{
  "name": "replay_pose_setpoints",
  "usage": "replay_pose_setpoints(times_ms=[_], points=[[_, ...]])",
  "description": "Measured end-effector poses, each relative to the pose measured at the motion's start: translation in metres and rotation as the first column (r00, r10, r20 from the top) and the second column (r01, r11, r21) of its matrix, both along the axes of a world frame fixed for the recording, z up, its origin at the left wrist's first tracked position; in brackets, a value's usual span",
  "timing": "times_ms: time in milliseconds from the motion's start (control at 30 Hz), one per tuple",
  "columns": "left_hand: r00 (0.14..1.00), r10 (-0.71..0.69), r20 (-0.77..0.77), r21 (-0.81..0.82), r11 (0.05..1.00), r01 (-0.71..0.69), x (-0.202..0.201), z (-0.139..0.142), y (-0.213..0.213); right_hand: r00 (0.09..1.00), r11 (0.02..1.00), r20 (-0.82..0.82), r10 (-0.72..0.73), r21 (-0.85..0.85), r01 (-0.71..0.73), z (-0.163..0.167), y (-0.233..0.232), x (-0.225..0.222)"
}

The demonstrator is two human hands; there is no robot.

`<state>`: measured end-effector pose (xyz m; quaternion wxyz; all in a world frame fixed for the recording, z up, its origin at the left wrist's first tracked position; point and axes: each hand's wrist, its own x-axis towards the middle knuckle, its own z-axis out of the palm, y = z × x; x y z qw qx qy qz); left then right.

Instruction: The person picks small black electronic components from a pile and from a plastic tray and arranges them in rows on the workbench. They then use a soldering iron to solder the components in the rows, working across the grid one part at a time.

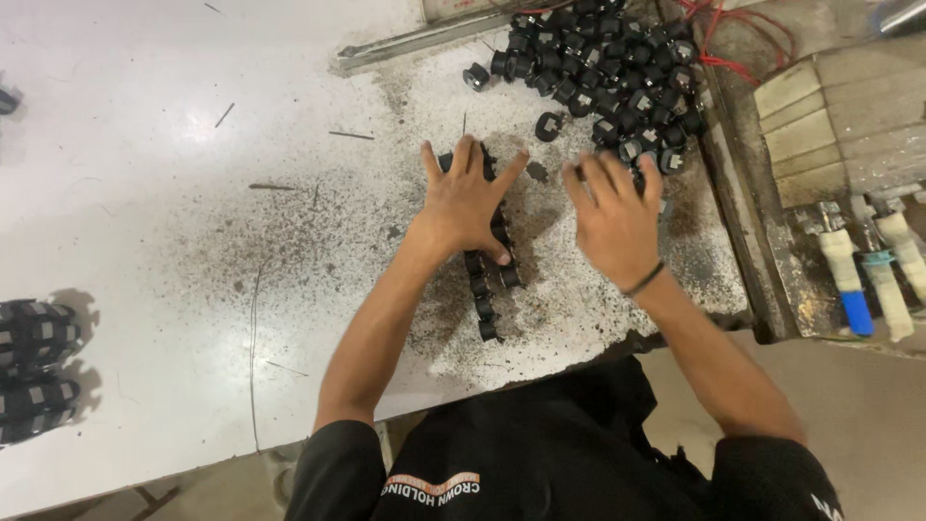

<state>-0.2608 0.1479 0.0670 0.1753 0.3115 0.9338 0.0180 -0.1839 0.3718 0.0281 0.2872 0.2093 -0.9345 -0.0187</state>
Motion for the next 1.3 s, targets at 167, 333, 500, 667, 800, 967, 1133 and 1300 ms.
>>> replay_pose_setpoints(times_ms=[167,333,500,667,800,967,1133,1300], points=[[0.986,0.025,-0.168,0.182,0.983,0.006,0.013,0.014,-0.012,0.967,0.967,0.194,0.165,-0.225,-0.119,0.019,0.011,-0.010],[0.936,0.071,-0.346,0.406,0.910,0.081,0.082,0.004,-0.021,0.819,0.877,0.500,0.282,-0.480,-0.008,0.029,-0.011,0.060],[0.939,0.159,-0.306,0.605,0.794,0.062,0.118,-0.033,-0.024,0.777,0.783,0.477,0.411,-0.622,-0.032,0.008,-0.027,0.094],[0.938,0.178,-0.296,0.642,0.765,0.058,0.117,-0.050,-0.023,0.841,0.793,0.273,0.467,-0.551,-0.261,-0.008,-0.040,0.099],[0.929,0.170,-0.330,0.645,0.758,0.091,0.119,-0.044,-0.023,0.911,0.908,0.313,0.269,-0.399,-0.131,-0.005,-0.019,0.015],[0.916,0.094,-0.391,0.639,0.743,0.196,0.125,-0.030,-0.030,0.997,0.999,0.060,0.044,0.018,-0.045,-0.013,-0.001,-0.091],[0.949,0.053,-0.310,0.609,0.778,0.155,0.137,-0.024,-0.025,0.938,0.986,0.307,0.164,-0.071,-0.149,0.009,0.001,-0.013],[0.949,0.111,-0.295,0.664,0.738,0.120,0.143,-0.033,-0.024,0.786,0.862,0.536,0.307,-0.507,0.009,0.027,-0.009,0.093]])
